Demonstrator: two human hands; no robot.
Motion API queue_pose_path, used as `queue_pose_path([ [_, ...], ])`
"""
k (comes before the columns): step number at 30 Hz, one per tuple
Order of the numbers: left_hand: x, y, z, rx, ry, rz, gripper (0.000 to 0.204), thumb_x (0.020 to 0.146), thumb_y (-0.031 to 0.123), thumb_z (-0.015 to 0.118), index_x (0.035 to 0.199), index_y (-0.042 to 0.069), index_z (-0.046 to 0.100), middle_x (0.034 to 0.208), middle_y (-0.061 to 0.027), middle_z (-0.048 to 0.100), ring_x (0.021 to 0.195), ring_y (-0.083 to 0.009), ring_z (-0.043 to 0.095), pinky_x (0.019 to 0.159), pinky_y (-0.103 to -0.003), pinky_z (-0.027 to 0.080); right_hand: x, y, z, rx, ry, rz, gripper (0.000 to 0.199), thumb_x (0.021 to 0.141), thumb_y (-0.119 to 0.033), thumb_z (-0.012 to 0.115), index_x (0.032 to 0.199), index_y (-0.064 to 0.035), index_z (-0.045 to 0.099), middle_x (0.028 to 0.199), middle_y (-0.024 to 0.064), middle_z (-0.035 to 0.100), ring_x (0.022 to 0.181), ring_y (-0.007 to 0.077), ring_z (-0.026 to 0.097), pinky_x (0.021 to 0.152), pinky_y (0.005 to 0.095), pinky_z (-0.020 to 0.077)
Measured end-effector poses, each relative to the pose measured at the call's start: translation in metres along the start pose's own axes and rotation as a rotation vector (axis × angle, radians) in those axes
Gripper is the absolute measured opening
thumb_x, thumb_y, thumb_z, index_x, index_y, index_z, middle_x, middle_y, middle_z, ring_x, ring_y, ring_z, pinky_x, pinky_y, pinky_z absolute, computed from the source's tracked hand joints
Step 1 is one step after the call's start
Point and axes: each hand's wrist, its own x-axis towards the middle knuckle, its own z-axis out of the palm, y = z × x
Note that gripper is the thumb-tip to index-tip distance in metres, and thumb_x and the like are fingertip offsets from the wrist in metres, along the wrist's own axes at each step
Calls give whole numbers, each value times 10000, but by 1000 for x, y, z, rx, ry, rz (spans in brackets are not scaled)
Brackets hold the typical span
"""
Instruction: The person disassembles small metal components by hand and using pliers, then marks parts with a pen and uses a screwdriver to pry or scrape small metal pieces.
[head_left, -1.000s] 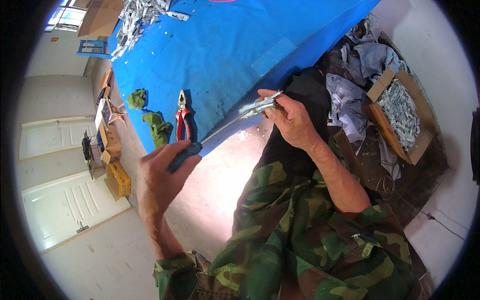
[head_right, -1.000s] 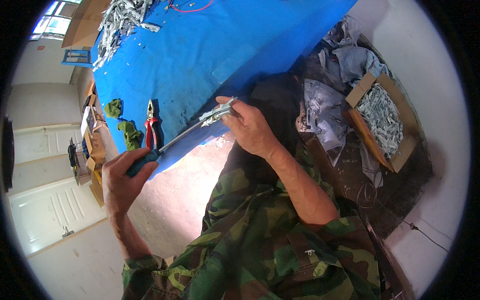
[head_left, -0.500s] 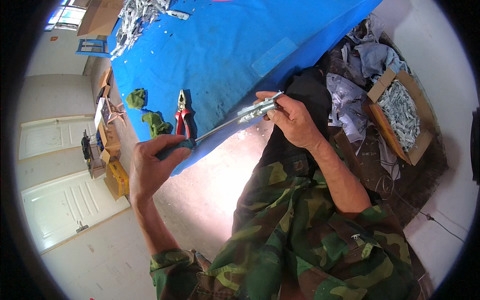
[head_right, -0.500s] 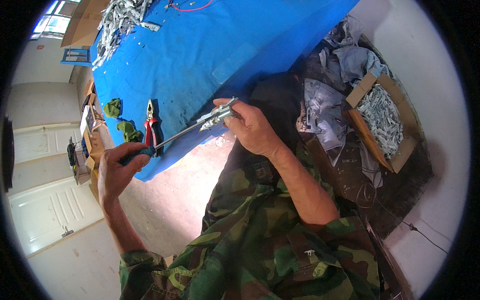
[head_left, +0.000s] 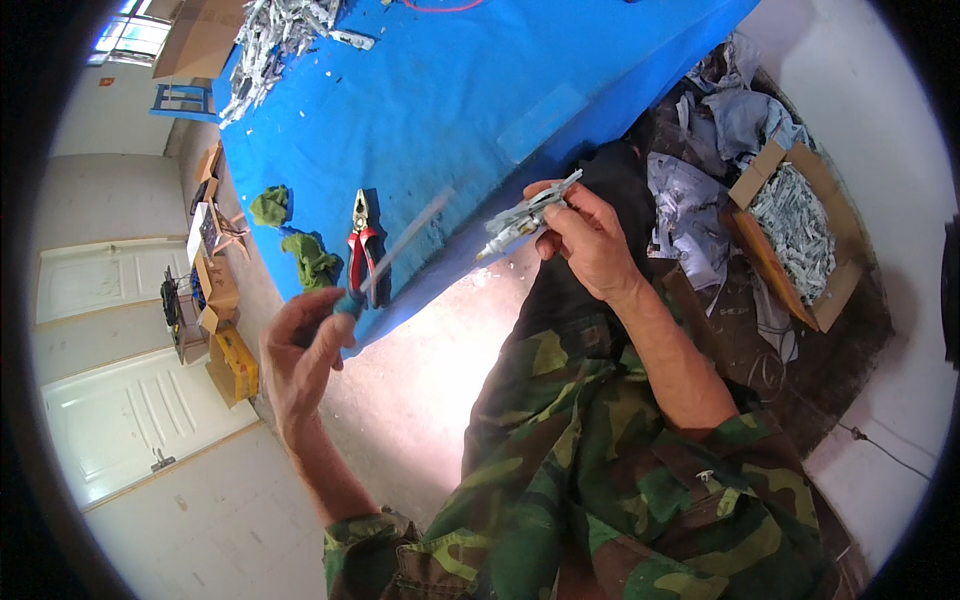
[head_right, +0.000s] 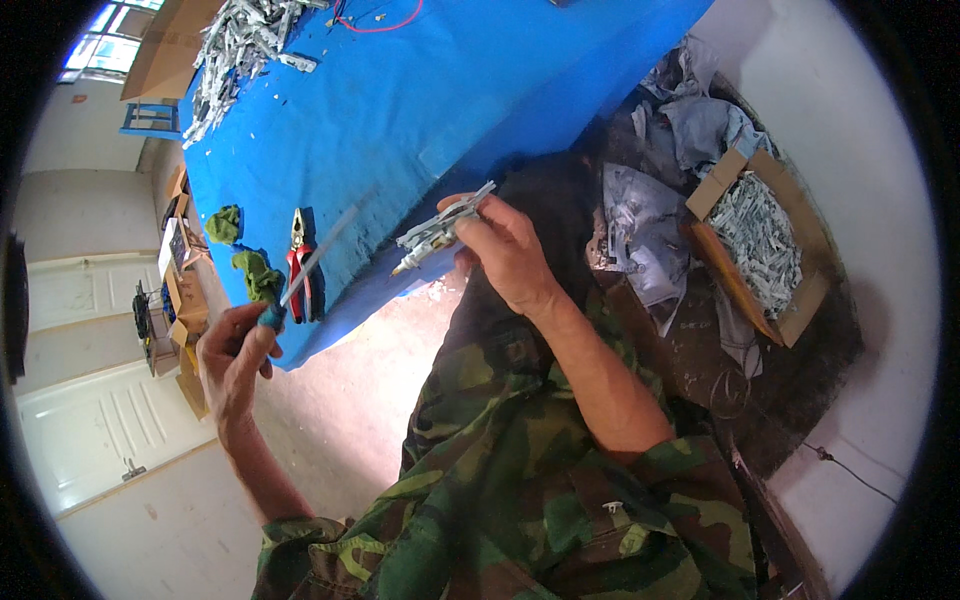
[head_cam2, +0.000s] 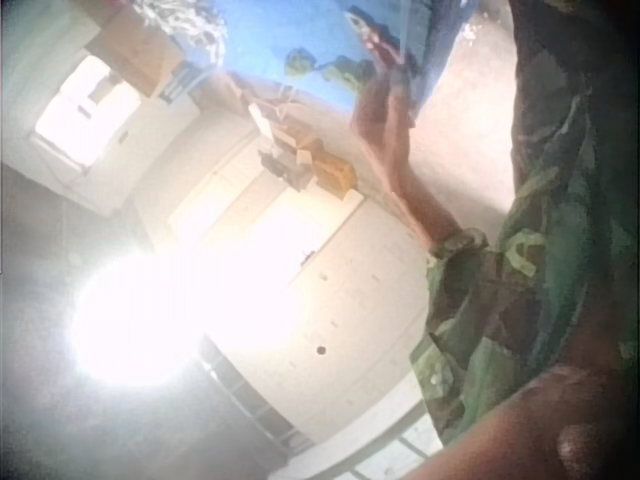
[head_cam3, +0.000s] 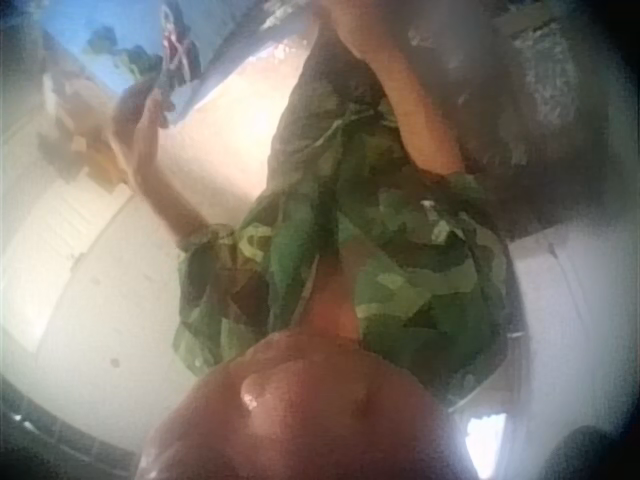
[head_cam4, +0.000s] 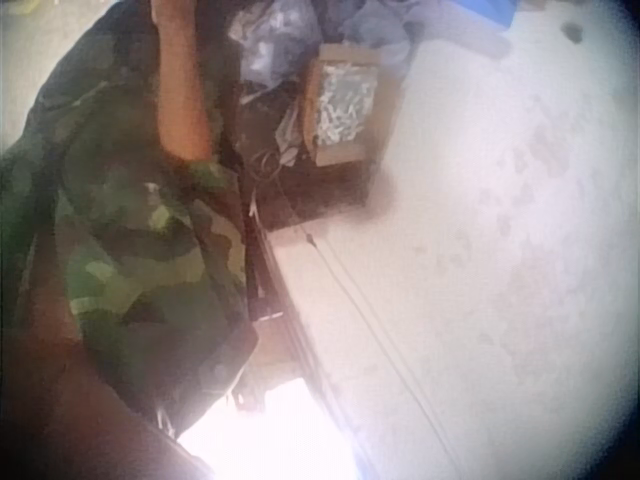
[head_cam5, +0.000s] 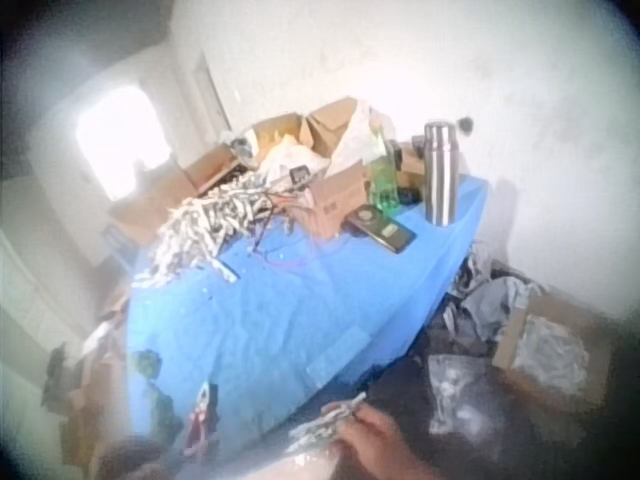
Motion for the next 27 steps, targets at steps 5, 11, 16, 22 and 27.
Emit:
queue_pose_path([
  [5, 35, -21, 39, -44, 134, 24, 385, 981, 246, 756, 1239, -35, 700, 933, -80, 742, 742, -69, 634, 560, -197, 429, -12, -5, 5, -157, -28, -57, 291, 1014, -129, 613, 1266, 3, 678, 988, 21, 695, 751, 55, 597, 673, 230, 511],
  [11, 84, -28, 94, 337, 291, 301, 374, 996, 133, 695, 1358, 45, 660, 1046, -126, 740, 989, -229, 715, 878, -385, 564, -39, -19, 3, -314, 6, -129, 312, 995, -74, 662, 1289, 25, 642, 988, 14, 682, 820, 63, 611, 748, 235, 521],
  [16, 97, -20, 123, 577, 309, 385, 364, 975, 98, 683, 1336, 51, 668, 1244, -176, 687, 1051, -325, 709, 892, -418, 559, -58, -31, 1, -428, 96, -196, 332, 975, -62, 702, 1289, 13, 628, 1043, 56, 719, 897, 81, 660, 784, 254, 546],
  [22, 86, -7, 126, 726, 401, 672, 361, 937, 105, 738, 1287, 29, 691, 1227, -188, 697, 1048, -305, 706, 895, -406, 564, -68, -38, -7, -523, 174, -254, 330, 939, -68, 748, 1242, 3, 638, 983, 65, 735, 847, 68, 670, 733, 247, 545],
  [27, 32, 39, 161, 129, -141, 543, 369, 889, 78, 814, 1235, 2, 713, 1166, -178, 728, 1039, -275, 709, 846, -371, 568, -76, -53, -6, -569, 138, -225, 346, 937, -48, 743, 1259, -4, 621, 1015, 79, 739, 902, 85, 691, 762, 266, 558],
])
